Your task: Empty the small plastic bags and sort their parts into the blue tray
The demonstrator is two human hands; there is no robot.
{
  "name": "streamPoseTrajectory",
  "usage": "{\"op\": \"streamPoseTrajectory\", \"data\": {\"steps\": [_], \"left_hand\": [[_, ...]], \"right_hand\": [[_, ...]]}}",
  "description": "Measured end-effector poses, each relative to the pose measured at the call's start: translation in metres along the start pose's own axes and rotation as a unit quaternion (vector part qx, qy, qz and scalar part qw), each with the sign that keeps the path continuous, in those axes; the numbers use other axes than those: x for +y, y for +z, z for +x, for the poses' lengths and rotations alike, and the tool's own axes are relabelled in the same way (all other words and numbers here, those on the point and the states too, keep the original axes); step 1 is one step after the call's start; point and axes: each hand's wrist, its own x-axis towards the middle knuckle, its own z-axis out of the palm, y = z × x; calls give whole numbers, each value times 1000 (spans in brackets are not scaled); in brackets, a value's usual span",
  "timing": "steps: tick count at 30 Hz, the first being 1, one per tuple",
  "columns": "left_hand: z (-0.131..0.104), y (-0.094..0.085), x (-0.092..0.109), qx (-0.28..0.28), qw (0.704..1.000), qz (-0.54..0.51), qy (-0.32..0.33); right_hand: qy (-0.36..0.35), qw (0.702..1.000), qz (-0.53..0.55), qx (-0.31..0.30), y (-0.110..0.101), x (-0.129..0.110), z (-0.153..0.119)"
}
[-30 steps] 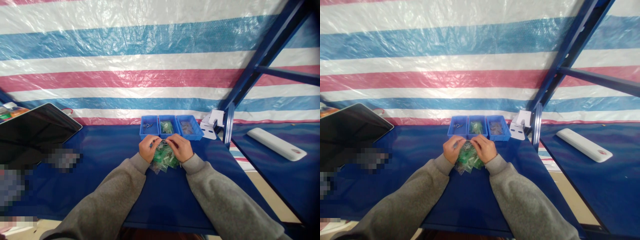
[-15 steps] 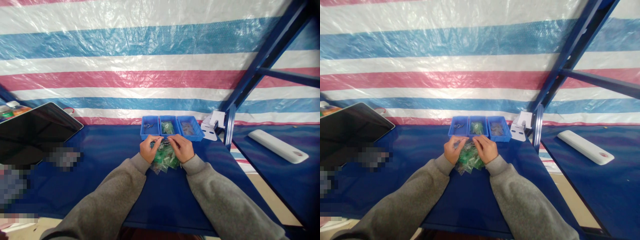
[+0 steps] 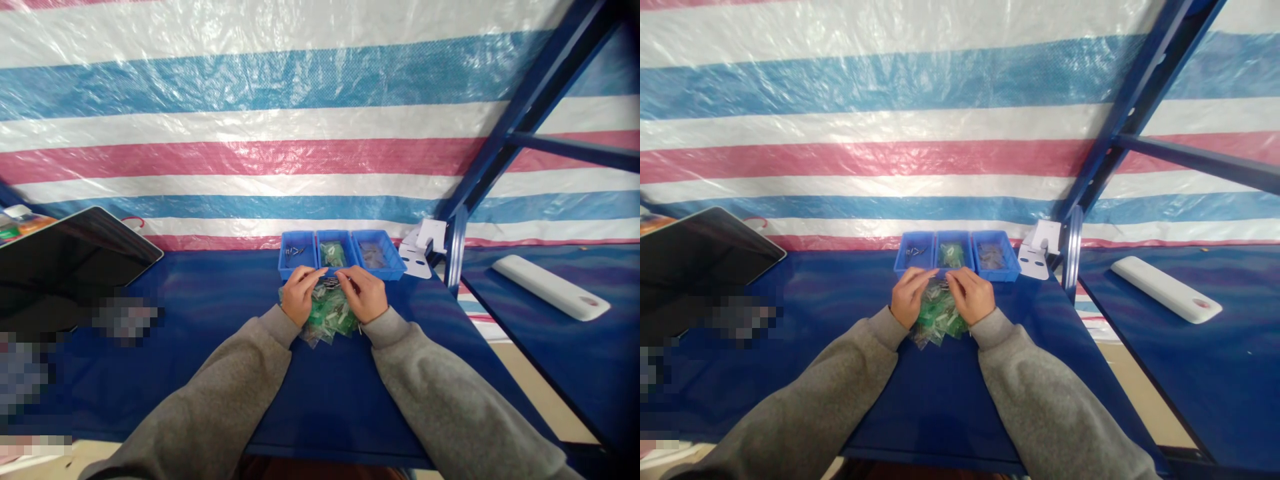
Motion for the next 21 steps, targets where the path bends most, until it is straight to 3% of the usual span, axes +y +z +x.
{"op": "streamPoseTrajectory", "data": {"steps": [7, 16, 21], "left_hand": [[-4, 0, 0, 33, 997, -38, -63], [-6, 2, 0, -22, 988, -112, -106], [-5, 1, 1, -17, 989, -98, -110]], "right_hand": [[-17, 999, 23, -45, 0, -1, -1], [-23, 997, 33, -68, 2, -1, -2], [-22, 997, 29, -64, 0, -2, -1]]}}
